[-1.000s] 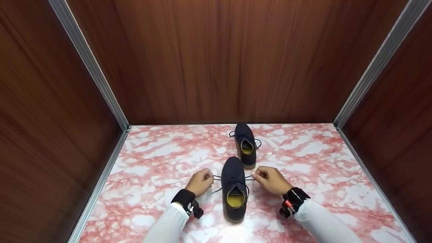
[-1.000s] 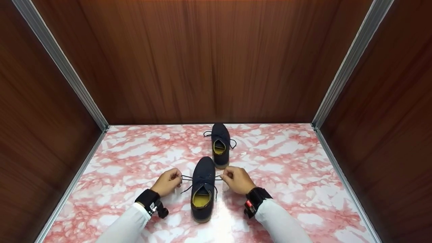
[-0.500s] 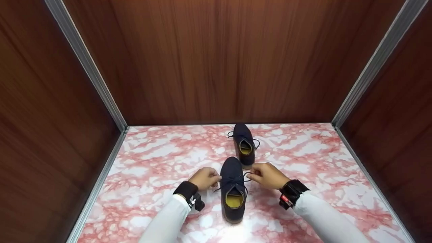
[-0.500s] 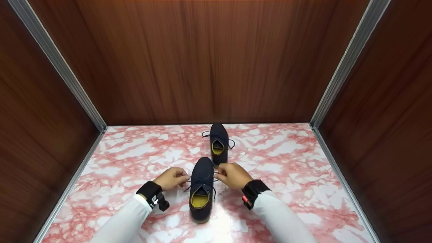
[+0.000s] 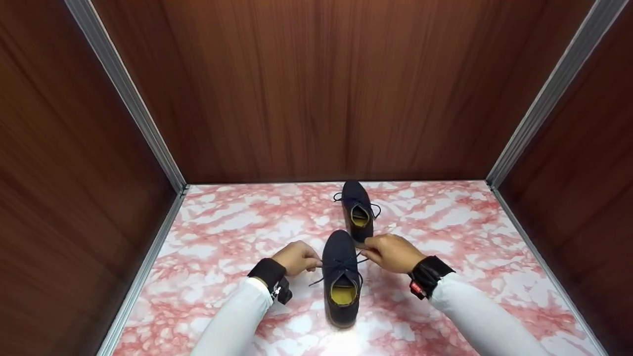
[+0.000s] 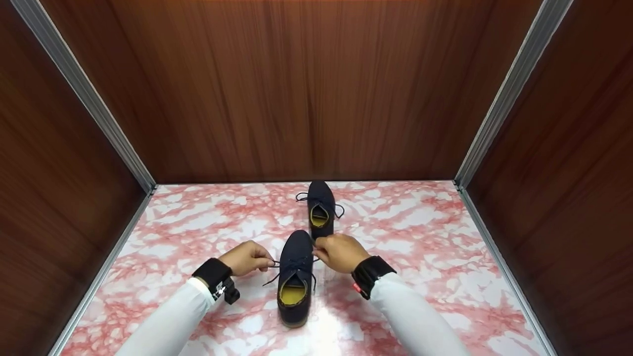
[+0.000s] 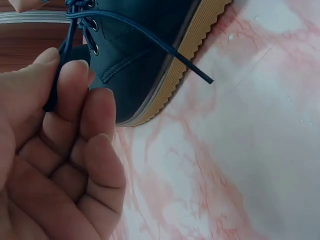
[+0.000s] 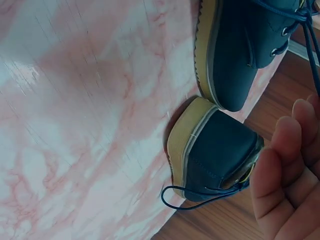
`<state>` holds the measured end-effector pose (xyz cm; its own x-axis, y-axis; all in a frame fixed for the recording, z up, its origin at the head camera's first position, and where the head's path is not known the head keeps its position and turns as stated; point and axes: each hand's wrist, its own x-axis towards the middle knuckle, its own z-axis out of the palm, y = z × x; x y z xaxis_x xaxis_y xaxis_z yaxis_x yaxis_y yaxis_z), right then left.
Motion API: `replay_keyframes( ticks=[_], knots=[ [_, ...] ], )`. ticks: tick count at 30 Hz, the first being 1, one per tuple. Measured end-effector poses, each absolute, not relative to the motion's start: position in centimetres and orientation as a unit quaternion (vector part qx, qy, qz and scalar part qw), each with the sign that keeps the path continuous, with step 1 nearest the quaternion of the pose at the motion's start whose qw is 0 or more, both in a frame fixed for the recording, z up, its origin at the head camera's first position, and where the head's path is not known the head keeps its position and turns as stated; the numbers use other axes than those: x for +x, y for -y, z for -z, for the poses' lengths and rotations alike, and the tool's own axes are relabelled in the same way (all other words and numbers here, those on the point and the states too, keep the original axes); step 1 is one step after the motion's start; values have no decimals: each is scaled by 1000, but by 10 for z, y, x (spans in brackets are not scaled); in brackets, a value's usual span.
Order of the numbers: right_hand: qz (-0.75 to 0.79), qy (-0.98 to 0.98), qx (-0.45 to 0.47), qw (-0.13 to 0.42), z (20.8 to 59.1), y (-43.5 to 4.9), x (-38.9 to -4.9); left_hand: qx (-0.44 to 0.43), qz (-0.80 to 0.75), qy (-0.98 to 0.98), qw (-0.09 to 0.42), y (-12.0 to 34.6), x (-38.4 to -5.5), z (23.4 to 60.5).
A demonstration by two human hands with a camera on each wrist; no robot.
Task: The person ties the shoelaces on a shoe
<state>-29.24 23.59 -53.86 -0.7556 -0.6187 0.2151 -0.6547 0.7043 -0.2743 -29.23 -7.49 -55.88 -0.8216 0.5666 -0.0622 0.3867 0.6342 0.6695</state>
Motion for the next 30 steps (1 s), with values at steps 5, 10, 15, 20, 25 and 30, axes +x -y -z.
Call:
replay_keyframes(
  ticks=[5,10,15,20,25,30],
  knots=[
    [-155,919,352,84,543,-237,-292,270,-321,-899,124,75,-291,560],
    [-152,921,346,92,546,-239,-291,278,-320,-897,122,78,-289,562],
    [-139,921,347,107,551,-242,-290,285,-318,-897,112,81,-289,565],
    [-128,922,348,113,556,-245,-289,282,-318,-898,113,81,-288,567],
    [-113,921,357,107,557,-248,-289,275,-317,-901,105,83,-286,572],
    [-84,915,378,112,555,-253,-290,278,-321,-900,100,84,-284,575]
  ],
)
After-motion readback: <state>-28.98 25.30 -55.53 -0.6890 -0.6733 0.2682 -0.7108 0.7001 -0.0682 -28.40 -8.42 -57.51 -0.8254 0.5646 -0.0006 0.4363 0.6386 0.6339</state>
